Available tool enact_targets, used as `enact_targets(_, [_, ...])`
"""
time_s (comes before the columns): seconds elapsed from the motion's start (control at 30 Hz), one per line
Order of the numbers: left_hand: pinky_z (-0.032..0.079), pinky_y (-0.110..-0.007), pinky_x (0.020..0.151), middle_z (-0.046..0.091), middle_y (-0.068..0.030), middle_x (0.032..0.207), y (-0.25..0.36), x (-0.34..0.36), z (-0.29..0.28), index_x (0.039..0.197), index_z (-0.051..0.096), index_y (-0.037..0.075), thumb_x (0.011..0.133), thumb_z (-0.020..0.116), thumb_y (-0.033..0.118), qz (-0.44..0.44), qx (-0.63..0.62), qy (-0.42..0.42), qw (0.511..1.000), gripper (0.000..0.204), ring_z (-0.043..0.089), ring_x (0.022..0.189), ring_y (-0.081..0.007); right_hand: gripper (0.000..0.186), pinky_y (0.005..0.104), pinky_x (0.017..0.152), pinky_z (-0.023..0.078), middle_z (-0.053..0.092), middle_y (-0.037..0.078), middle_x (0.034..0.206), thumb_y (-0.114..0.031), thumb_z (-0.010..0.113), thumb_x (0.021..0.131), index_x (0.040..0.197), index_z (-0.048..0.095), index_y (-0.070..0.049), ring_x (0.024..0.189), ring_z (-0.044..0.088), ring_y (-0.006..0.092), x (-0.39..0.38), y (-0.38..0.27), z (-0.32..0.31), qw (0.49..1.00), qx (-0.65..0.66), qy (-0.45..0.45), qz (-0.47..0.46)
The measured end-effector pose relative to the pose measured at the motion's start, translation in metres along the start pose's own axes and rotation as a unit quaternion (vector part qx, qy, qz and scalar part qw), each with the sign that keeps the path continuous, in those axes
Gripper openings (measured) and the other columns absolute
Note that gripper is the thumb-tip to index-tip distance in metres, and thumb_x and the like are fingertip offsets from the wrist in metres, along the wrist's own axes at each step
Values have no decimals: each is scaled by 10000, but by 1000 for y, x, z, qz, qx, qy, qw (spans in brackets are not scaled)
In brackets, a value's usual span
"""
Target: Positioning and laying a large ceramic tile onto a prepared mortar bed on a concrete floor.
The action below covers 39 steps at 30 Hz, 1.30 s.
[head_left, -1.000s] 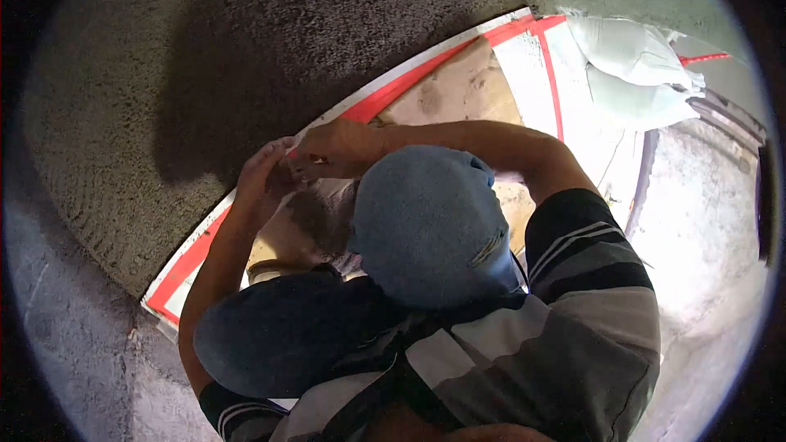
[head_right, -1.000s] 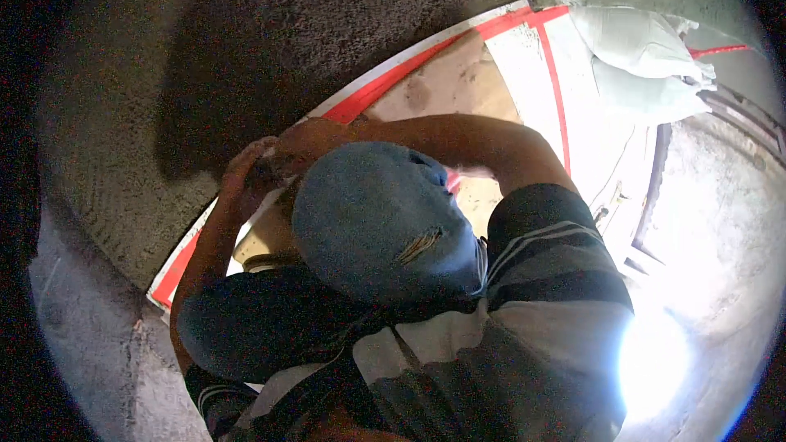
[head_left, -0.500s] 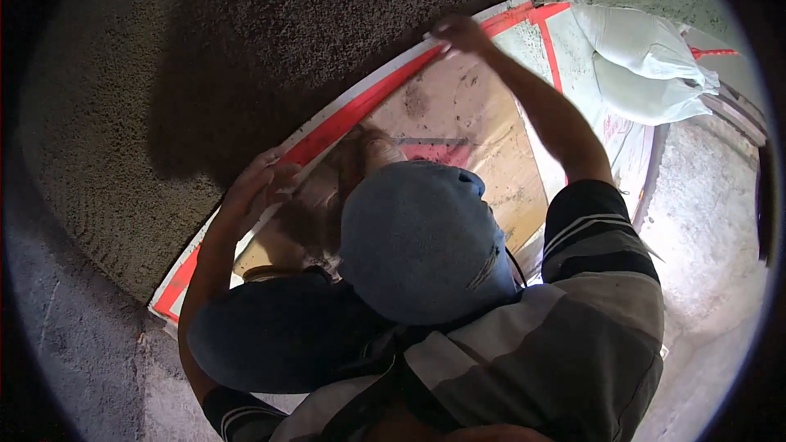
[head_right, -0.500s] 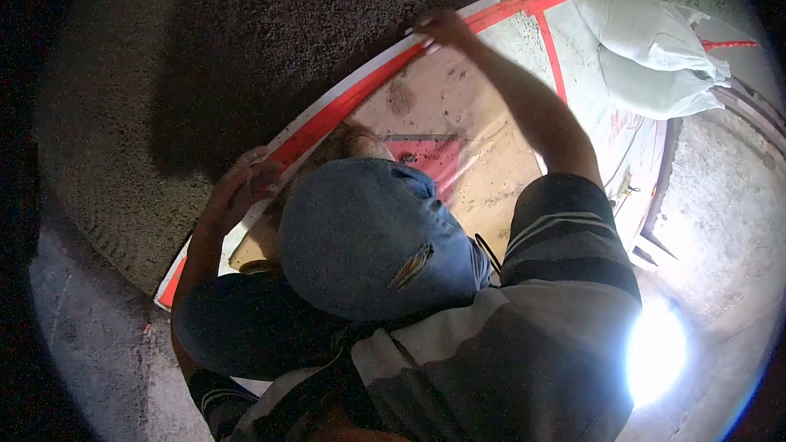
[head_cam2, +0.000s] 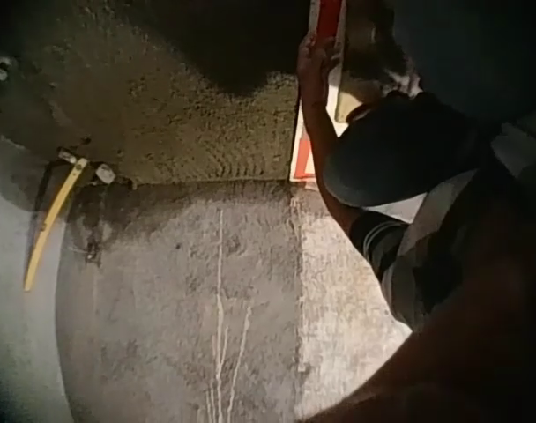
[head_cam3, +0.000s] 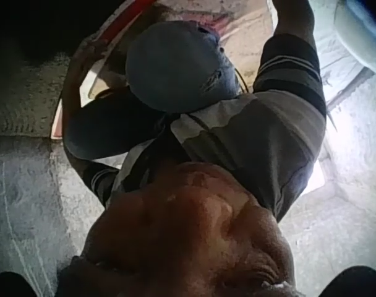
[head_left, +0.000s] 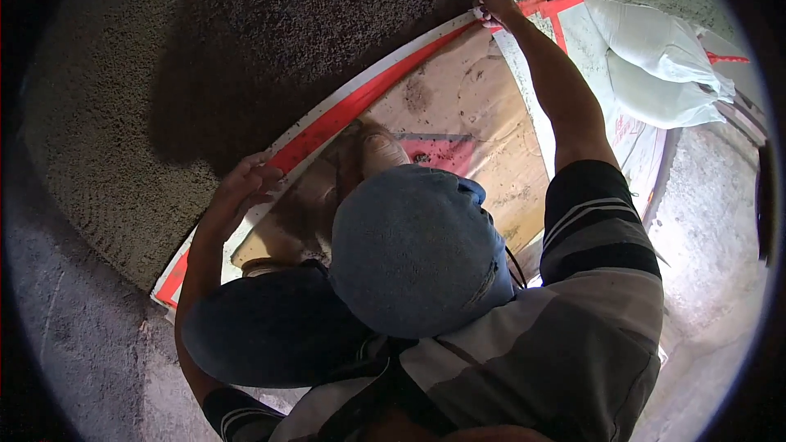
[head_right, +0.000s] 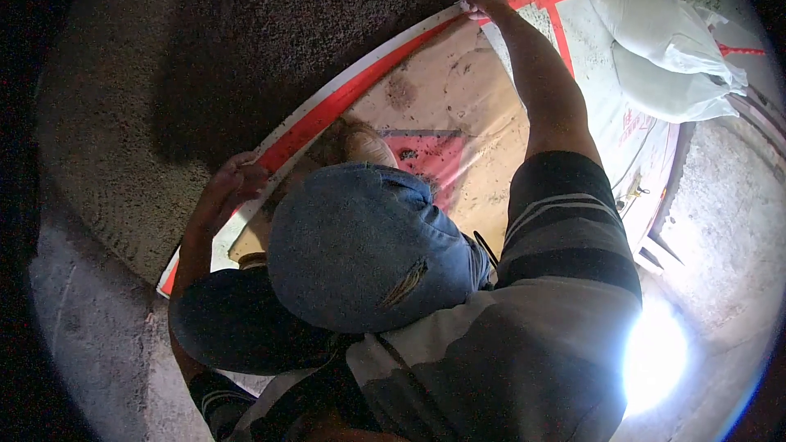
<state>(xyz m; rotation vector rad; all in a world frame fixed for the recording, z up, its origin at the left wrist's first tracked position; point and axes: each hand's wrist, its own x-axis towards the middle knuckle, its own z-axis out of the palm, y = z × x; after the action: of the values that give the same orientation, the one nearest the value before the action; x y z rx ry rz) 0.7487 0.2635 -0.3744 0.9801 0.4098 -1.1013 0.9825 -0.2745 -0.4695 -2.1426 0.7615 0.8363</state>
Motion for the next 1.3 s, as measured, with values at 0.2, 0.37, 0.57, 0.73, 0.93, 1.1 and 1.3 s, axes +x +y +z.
enact_targets(0.2, [399, -294, 799, 501, -107, 1077, 3, 1, 1, 1212, 313, 25, 786, 535, 256, 5, -5, 15, 1000, 533, 500, 953, -173, 105, 300, 436, 472, 519, 2, 682, -203, 555, 729, 773, 534, -110, 553, 537, 131, 27, 10, -4, 998, -39, -43, 32])
enact_targets(0.37, [419, -280, 770, 509, -102, 1056, 2, -1, -2, 1202, 325, 28, 766, 550, 231, 3, -16, 32, 999, 532, 523, 906, -167, 71, 299, 451, 479, 551, 1, 649, -190, 553, 731, 744, 561, -121, 607, 572, 130, 24, 14, 9, 996, -79, 33, 6])
enact_targets(0.57, [417, -275, 767, 517, -100, 1043, 3, 4, 1, 1188, 344, 37, 755, 552, 206, 13, -13, 23, 1000, 510, 521, 909, -166, 177, 361, 594, 497, 607, 98, 711, -239, 530, 708, 758, 619, -94, 686, 605, 235, 23, 18, -1, 860, -464, 119, -176])
enact_targets(0.73, [416, -274, 763, 527, -90, 1031, 2, -3, -5, 1179, 356, 48, 757, 544, 172, 1, -20, 42, 999, 479, 513, 921, -161, 251, 395, 703, 475, 611, 139, 833, -288, 503, 706, 802, 640, -100, 824, 585, 286, -13, -14, 29, 840, -495, 162, -155])
enact_targets(0.93, [416, -275, 763, 532, -83, 1024, -4, -2, -10, 1174, 364, 63, 766, 536, 164, 17, 11, 43, 999, 454, 510, 914, -152, 282, 432, 744, 455, 583, 219, 862, -235, 501, 682, 821, 602, -12, 857, 565, 348, -10, -15, 41, 880, -390, 248, -108])
enact_targets(1.1, [414, -265, 764, 524, -77, 1013, -2, 0, -15, 1172, 365, 54, 769, 537, 174, 9, 9, 32, 999, 454, 514, 892, -147, 245, 431, 712, 465, 590, 227, 806, -188, 507, 663, 774, 602, 8, 808, 578, 357, -7, -13, 37, 855, -445, 225, -144])
enact_targets(1.3, [419, -269, 751, 522, -74, 1009, -4, -12, -24, 1172, 367, 47, 769, 536, 159, 21, -18, 40, 999, 451, 517, 884, -147, 361, 430, 708, 465, 580, 191, 904, -325, 493, 729, 885, 563, -7, 834, 574, 338, -23, -21, 54, 863, -398, 290, -113])
